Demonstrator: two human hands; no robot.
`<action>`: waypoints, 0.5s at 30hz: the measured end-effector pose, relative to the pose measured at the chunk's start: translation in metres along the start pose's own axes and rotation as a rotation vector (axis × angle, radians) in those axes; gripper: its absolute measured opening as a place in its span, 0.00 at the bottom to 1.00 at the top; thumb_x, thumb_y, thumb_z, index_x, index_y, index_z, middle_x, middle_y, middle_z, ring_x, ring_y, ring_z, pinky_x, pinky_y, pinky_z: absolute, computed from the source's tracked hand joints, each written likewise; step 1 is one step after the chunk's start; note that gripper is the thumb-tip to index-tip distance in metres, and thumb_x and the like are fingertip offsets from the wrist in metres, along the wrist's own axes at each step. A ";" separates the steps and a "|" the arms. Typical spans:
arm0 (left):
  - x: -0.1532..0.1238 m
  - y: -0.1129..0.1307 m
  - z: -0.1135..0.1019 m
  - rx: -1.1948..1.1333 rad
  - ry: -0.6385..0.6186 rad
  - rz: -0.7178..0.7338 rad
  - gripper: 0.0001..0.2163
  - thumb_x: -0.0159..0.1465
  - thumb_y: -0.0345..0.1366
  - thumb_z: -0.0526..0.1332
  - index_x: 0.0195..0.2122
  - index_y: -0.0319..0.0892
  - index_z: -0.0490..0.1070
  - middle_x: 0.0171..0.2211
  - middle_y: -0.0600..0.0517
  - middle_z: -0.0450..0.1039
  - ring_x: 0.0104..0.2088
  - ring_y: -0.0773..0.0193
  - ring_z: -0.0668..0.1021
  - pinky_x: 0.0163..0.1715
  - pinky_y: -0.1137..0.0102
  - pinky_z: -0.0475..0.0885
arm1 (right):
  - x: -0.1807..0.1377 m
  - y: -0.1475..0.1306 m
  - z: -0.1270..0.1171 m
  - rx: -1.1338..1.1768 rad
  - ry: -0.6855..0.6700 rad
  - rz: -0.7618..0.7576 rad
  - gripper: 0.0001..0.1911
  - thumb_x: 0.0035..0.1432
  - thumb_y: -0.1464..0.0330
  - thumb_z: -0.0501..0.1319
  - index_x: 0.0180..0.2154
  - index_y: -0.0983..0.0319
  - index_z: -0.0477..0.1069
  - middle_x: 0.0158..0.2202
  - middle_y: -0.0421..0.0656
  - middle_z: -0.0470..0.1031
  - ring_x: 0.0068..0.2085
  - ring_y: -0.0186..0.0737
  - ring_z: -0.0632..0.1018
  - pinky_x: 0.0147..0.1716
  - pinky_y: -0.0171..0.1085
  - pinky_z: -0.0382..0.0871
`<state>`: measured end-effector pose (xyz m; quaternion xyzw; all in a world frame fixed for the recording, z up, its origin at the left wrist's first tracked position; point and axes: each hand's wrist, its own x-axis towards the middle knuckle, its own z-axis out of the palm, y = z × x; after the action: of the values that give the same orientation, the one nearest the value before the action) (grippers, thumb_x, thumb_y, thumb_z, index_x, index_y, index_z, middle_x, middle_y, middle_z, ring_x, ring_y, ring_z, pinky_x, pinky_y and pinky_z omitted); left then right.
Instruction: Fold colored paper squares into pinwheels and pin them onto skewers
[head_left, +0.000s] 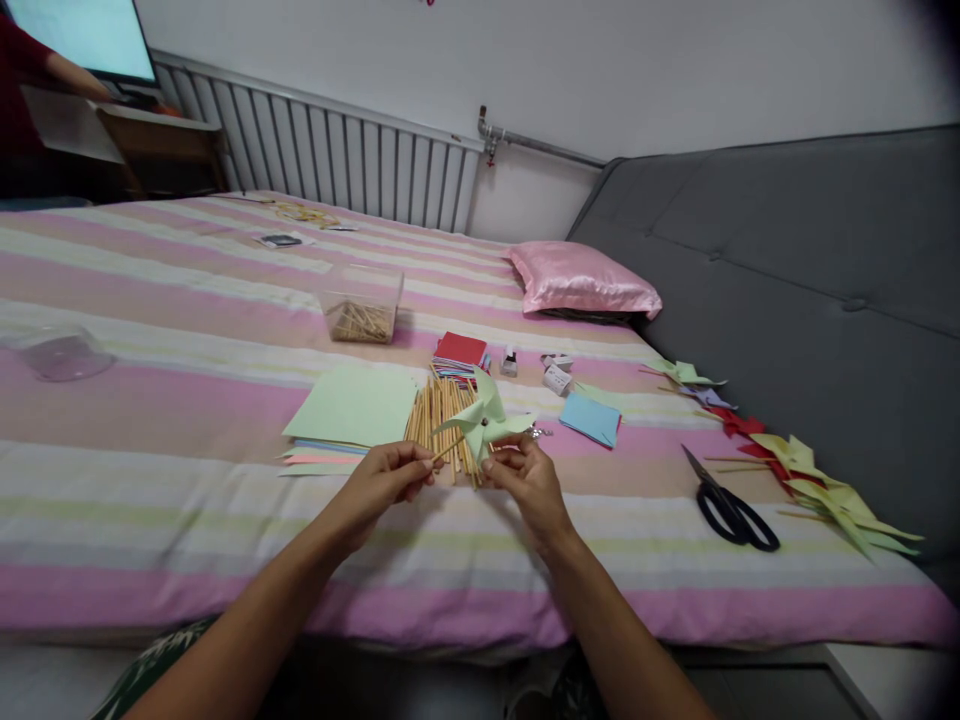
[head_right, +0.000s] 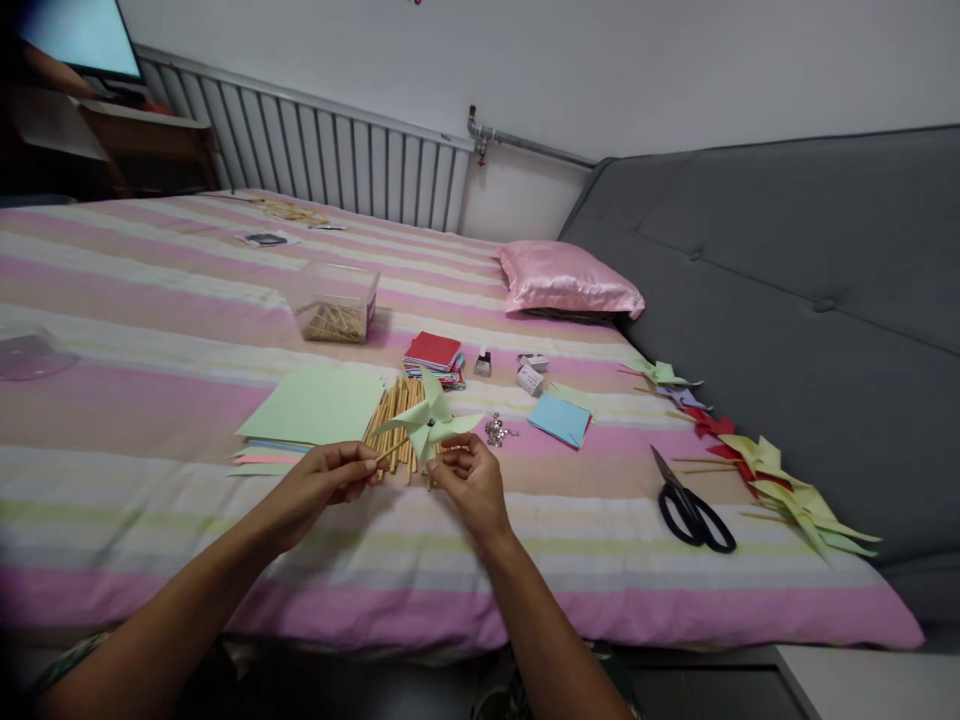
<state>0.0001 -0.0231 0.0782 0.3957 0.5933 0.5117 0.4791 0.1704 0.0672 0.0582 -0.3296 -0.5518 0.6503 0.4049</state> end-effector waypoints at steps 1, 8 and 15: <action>0.000 0.000 0.000 -0.002 0.003 -0.001 0.09 0.54 0.41 0.61 0.28 0.39 0.70 0.21 0.56 0.65 0.20 0.72 0.62 0.22 0.75 0.53 | 0.000 -0.001 -0.001 0.005 -0.004 -0.016 0.17 0.42 0.66 0.68 0.35 0.61 0.66 0.27 0.40 0.75 0.29 0.38 0.76 0.30 0.36 0.70; -0.002 0.002 0.002 0.020 -0.020 -0.018 0.08 0.53 0.39 0.61 0.27 0.38 0.70 0.20 0.57 0.62 0.20 0.72 0.61 0.21 0.75 0.52 | 0.003 -0.011 -0.009 0.062 0.055 -0.159 0.25 0.46 0.63 0.66 0.47 0.61 0.65 0.35 0.42 0.75 0.36 0.38 0.76 0.36 0.38 0.70; -0.003 0.003 0.007 0.021 -0.064 -0.023 0.08 0.53 0.38 0.60 0.27 0.38 0.71 0.19 0.58 0.60 0.20 0.71 0.61 0.20 0.74 0.52 | 0.004 -0.004 -0.004 0.076 0.133 -0.139 0.21 0.42 0.64 0.69 0.40 0.63 0.70 0.34 0.43 0.77 0.33 0.39 0.78 0.34 0.40 0.73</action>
<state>0.0077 -0.0242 0.0817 0.4101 0.5873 0.4872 0.4995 0.1729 0.0725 0.0614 -0.3173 -0.5204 0.6177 0.4969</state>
